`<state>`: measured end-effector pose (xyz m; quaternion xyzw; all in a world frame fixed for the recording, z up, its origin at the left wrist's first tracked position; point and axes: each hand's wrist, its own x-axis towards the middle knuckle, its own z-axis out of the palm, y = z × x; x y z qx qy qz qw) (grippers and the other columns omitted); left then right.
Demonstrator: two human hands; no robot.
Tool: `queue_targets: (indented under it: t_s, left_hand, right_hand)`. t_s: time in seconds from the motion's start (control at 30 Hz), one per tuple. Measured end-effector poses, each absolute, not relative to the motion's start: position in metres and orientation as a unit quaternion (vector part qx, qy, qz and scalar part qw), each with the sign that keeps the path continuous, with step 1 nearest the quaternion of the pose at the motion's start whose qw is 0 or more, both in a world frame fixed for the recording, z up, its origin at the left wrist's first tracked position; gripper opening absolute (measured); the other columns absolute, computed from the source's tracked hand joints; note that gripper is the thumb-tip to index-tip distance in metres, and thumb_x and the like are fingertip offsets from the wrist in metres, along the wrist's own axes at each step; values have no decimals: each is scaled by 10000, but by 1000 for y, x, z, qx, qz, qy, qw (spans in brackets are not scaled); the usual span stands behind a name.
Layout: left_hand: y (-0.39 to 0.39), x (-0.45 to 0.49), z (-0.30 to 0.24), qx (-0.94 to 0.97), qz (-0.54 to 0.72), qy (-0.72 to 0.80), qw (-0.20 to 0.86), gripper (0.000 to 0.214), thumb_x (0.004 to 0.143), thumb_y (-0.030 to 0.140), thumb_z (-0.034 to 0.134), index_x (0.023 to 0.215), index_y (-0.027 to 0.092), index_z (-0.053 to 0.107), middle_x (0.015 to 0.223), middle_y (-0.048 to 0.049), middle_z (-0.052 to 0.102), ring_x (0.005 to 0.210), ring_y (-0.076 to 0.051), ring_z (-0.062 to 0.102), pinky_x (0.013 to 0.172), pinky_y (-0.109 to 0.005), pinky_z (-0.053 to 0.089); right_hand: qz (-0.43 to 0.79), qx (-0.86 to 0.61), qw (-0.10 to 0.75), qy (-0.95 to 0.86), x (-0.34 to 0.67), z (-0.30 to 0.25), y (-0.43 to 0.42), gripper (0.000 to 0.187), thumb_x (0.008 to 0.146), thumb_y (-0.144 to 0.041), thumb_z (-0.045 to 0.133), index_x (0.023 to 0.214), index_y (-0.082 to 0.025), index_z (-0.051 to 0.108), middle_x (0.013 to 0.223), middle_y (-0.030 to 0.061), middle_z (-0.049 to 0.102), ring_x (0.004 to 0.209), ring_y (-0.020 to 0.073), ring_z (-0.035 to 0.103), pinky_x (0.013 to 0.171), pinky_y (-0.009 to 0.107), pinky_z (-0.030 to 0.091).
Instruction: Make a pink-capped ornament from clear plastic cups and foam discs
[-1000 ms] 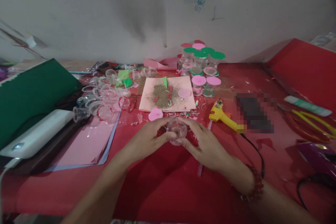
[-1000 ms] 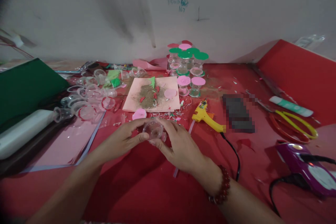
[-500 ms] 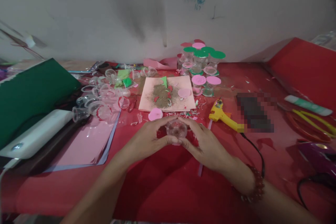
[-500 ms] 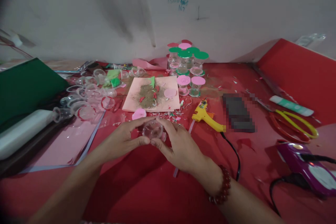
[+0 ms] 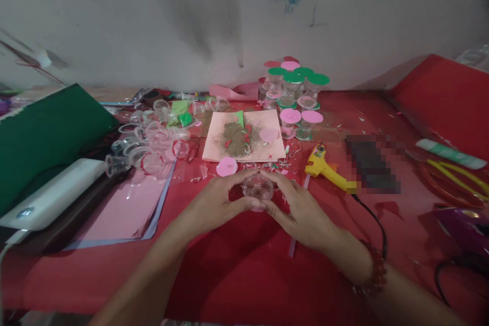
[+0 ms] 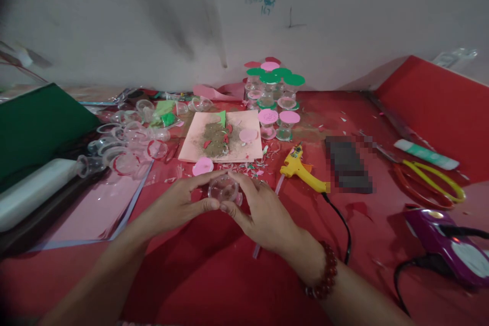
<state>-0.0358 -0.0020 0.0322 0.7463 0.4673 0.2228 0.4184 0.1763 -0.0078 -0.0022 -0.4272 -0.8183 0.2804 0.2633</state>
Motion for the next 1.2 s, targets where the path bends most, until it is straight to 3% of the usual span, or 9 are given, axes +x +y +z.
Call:
queue_targets:
  t_s: [1.2]
  left_hand:
    - [-3, -34, 33, 735, 224, 468, 436, 541, 855, 466, 615, 1358, 285, 533, 1197, -19, 696, 1087, -221, 626, 981, -353, 450]
  right_hand:
    - [277, -425, 265, -820, 177, -2, -8, 528, 960, -472, 453, 1396, -177, 409, 1245, 152, 644, 1078, 272, 643, 924, 452, 528]
